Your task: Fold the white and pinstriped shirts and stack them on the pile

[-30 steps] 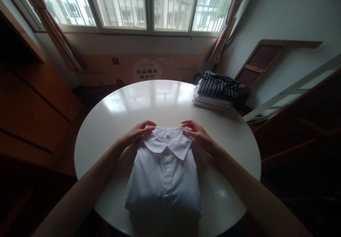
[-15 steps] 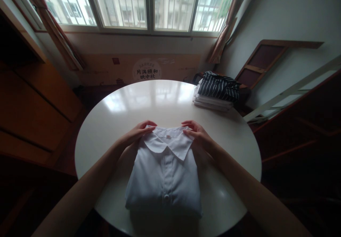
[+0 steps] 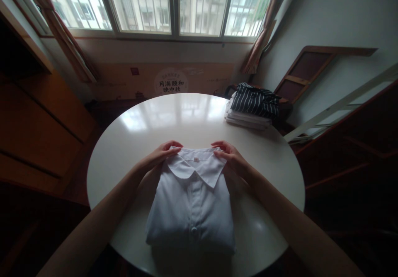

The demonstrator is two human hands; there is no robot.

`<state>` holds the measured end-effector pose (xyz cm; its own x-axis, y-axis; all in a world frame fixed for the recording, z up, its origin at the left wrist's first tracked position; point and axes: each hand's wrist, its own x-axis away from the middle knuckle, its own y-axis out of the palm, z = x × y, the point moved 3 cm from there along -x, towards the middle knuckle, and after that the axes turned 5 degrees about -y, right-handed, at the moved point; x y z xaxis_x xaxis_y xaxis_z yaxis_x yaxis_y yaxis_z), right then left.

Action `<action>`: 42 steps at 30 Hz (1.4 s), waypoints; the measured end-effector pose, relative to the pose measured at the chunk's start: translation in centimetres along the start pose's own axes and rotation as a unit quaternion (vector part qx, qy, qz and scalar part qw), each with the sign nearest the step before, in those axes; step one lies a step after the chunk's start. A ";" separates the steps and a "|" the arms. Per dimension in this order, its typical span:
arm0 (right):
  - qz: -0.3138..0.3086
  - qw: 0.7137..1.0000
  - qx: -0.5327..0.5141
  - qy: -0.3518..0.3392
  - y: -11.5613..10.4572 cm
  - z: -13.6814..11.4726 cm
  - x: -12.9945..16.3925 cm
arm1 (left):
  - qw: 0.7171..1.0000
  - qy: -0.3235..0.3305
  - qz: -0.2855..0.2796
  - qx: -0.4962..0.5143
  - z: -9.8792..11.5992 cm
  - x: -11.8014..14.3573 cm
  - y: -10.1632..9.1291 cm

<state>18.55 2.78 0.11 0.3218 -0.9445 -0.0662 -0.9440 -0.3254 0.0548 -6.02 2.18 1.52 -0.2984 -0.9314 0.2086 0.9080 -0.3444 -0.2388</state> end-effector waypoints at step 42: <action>-0.034 0.998 0.034 0.028 0.2 -0.2 0.1 | 1.000 -0.014 -0.009 -0.012 0.8 0.5 0.1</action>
<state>18.42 2.61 0.32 0.3866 -0.9222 -0.0124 -0.9222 -0.3863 -0.0167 -5.79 1.80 2.37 -0.3062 -0.9212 0.2399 0.8952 -0.3644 -0.2567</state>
